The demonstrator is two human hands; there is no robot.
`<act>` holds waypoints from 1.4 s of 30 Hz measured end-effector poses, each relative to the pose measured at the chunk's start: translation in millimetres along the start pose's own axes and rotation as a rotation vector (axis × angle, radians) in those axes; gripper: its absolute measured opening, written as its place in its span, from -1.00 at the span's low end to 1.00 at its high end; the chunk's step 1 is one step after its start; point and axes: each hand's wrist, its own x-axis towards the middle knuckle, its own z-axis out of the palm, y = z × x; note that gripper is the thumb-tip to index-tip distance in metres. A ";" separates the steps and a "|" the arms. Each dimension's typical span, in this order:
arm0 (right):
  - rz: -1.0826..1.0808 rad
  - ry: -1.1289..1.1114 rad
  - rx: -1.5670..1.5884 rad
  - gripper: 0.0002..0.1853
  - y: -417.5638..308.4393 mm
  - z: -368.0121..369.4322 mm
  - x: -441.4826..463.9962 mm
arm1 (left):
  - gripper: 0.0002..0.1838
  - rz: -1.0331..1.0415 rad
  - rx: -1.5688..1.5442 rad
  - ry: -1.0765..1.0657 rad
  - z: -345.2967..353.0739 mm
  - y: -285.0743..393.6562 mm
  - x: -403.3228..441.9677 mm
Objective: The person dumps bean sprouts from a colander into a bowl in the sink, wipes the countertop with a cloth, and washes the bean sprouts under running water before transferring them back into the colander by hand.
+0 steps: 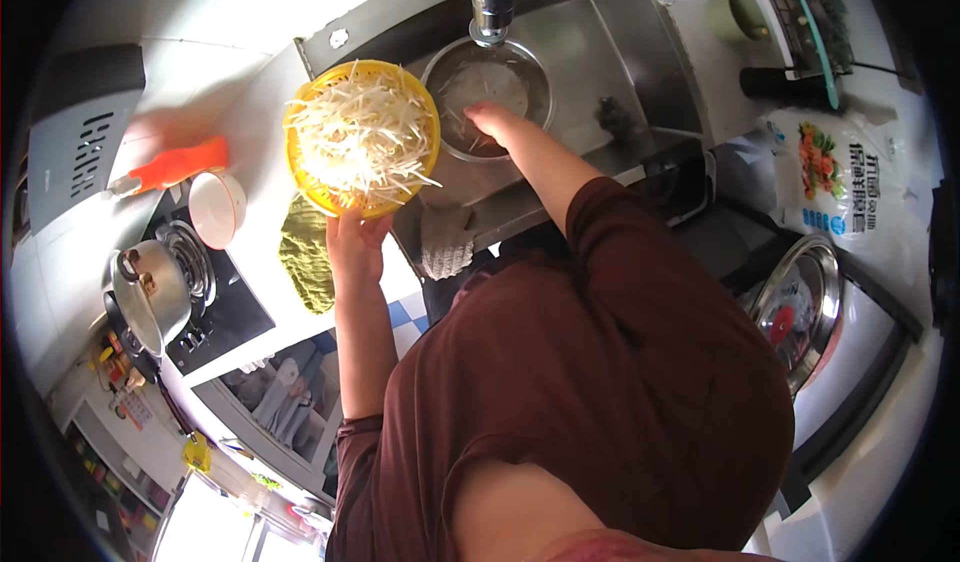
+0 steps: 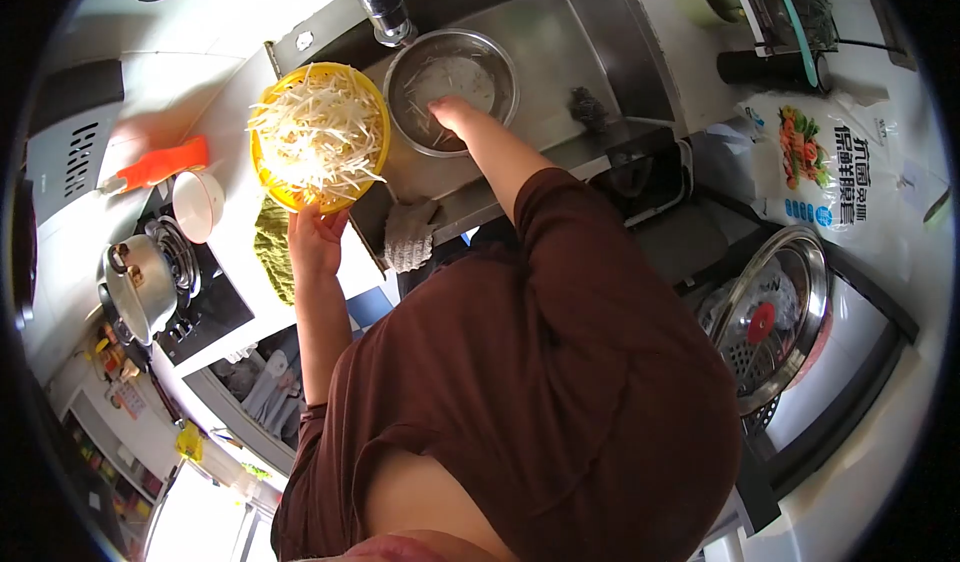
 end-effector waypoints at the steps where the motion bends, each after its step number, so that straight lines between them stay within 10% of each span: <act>1: 0.059 -0.096 0.196 -0.71 -22.6 -2.6 -24.5 | -0.49 0.002 -0.006 -0.003 -2.3 0.2 0.9; 11: 0.126 -0.417 0.617 -0.88 -27.4 1.5 -24.6 | -0.50 -0.017 -0.020 0.021 -4.8 0.6 3.3; 24: 0.124 0.397 0.994 -0.76 -28.8 -54.0 6.5 | -0.51 0.006 -0.045 -0.005 -7.1 7.9 11.2; 42: 0.232 -0.449 1.156 -0.76 -60.1 -27.7 22.3 | -0.53 -0.009 -0.035 0.031 -1.5 7.9 7.9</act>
